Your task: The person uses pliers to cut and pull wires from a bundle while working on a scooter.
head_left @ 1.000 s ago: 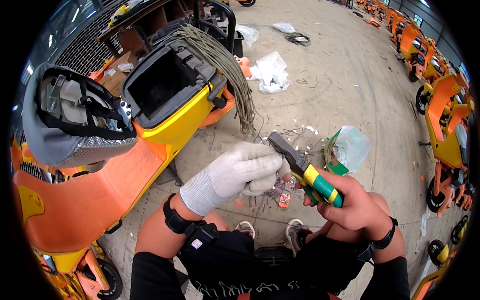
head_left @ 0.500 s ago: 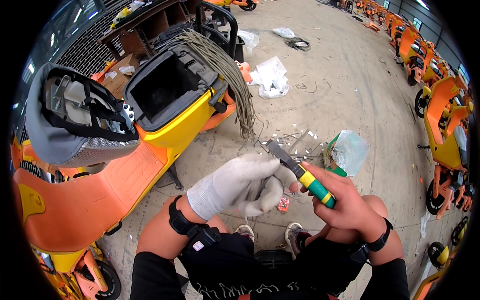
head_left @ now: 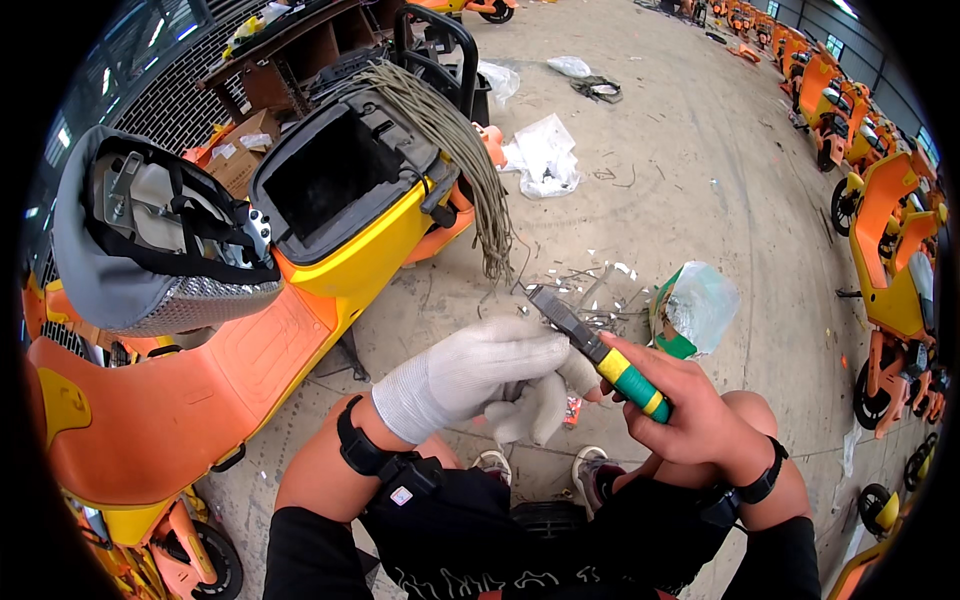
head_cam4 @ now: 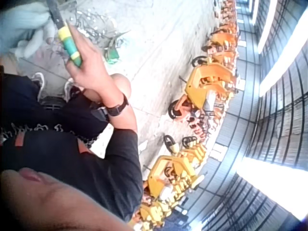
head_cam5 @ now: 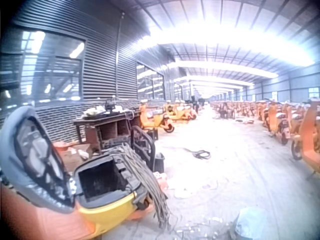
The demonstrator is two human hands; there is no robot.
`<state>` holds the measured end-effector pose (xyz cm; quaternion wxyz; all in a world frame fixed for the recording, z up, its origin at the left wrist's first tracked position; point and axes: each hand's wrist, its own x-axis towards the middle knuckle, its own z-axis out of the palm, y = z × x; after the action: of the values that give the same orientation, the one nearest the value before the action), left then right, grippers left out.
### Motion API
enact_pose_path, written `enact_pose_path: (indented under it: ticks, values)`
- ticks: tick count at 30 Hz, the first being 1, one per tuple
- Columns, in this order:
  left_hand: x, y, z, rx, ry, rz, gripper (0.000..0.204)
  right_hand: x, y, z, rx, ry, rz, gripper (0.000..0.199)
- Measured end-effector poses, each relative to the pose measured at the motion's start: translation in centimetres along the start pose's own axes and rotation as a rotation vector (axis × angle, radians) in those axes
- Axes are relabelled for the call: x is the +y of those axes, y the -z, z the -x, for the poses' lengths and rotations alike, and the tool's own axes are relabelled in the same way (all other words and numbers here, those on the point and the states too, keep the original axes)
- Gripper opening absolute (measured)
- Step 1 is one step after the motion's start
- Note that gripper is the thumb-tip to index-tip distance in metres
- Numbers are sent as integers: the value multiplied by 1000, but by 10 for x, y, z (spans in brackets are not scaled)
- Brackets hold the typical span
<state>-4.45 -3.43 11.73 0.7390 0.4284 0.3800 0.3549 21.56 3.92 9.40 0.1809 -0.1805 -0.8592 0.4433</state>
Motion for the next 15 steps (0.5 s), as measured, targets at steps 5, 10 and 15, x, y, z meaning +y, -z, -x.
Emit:
enact_pose_path:
  ticks: [5,10,15]
  values:
    - [1,4,-4,37,-33,-118,49,-2,-2,3,-1,-95,-105,86]
    - [-2,9,-6,4,-25,-115,46,-7,2,2,-72,-150,-134,83]
    - [-5,10,-9,-26,-40,-101,44,-5,2,4,-67,-153,-129,78]
